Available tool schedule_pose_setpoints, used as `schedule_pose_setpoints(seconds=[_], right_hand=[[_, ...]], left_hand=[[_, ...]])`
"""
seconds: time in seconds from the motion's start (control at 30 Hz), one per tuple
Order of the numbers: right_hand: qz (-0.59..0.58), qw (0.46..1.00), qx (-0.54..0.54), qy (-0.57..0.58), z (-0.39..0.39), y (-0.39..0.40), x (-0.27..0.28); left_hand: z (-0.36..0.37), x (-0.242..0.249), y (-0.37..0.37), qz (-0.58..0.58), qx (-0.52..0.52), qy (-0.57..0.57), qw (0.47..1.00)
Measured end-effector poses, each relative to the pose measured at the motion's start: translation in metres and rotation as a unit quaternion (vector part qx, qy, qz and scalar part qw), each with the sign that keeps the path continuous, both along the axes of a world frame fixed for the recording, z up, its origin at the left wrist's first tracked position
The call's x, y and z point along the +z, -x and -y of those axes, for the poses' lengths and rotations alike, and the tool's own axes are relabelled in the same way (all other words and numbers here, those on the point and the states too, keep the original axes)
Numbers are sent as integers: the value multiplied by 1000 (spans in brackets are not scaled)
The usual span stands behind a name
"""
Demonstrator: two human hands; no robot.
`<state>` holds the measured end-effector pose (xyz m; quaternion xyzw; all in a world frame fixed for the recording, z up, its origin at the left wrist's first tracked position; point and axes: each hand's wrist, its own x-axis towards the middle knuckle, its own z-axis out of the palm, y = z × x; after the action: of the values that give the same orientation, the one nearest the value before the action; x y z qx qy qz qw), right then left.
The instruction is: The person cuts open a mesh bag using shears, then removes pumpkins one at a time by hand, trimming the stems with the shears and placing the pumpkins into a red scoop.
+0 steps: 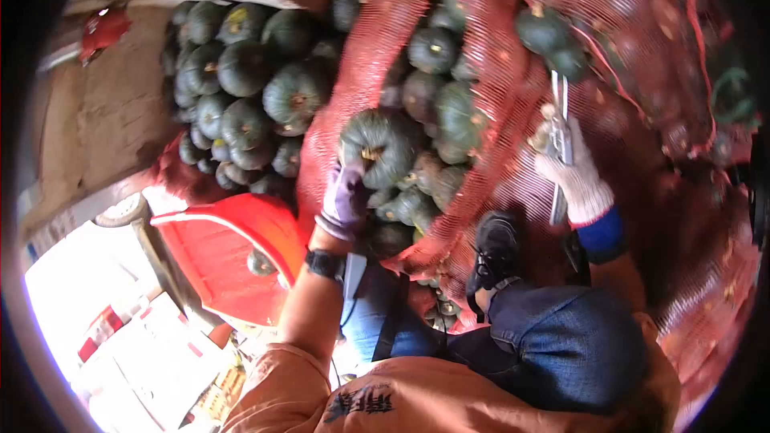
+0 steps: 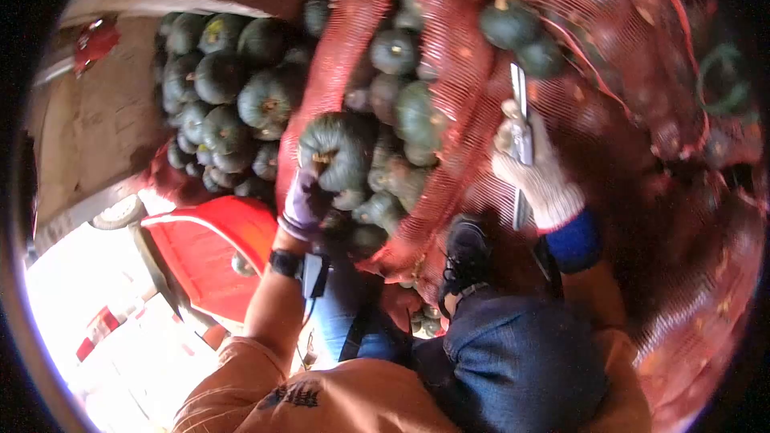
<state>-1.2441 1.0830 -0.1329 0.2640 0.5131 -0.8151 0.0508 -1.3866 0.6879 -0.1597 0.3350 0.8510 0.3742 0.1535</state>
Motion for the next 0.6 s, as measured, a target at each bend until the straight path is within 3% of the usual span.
schedule_pose_setpoints(seconds=[0.03,0.07,0.1,0.13,0.17,0.23,0.33,0.4,0.43,0.47,0.5,0.53,0.57,0.6], right_hand=[[-22,993,36,-108,8,4,8],[10,998,5,-70,14,5,11],[-1,998,-28,-61,22,12,12],[5,998,-34,-58,27,17,14],[11,998,-41,-55,31,23,15],[-5,996,10,-93,35,32,25],[4,998,33,-57,31,36,33],[-4,996,45,-73,27,36,26],[-8,997,34,-72,27,36,27],[-13,997,23,-72,26,37,30],[-19,997,12,-74,25,37,31],[1,999,-4,-48,24,33,18],[-1,999,7,-51,26,32,18],[-4,998,18,-53,29,33,20]], left_hand=[[4,23,-6,40,11,2,999],[33,10,-13,158,105,-60,980],[36,26,-3,297,172,-159,926],[39,42,8,408,251,-264,837],[19,93,28,528,295,-387,696],[74,100,90,386,263,-264,844],[134,116,166,328,329,-395,792],[117,125,177,151,340,-354,858],[84,122,155,74,274,-141,949],[50,119,134,-42,188,56,980],[30,92,105,42,137,70,987],[12,53,66,283,63,14,957],[0,10,32,498,-26,-25,866],[-7,-28,4,625,-36,-13,779]])
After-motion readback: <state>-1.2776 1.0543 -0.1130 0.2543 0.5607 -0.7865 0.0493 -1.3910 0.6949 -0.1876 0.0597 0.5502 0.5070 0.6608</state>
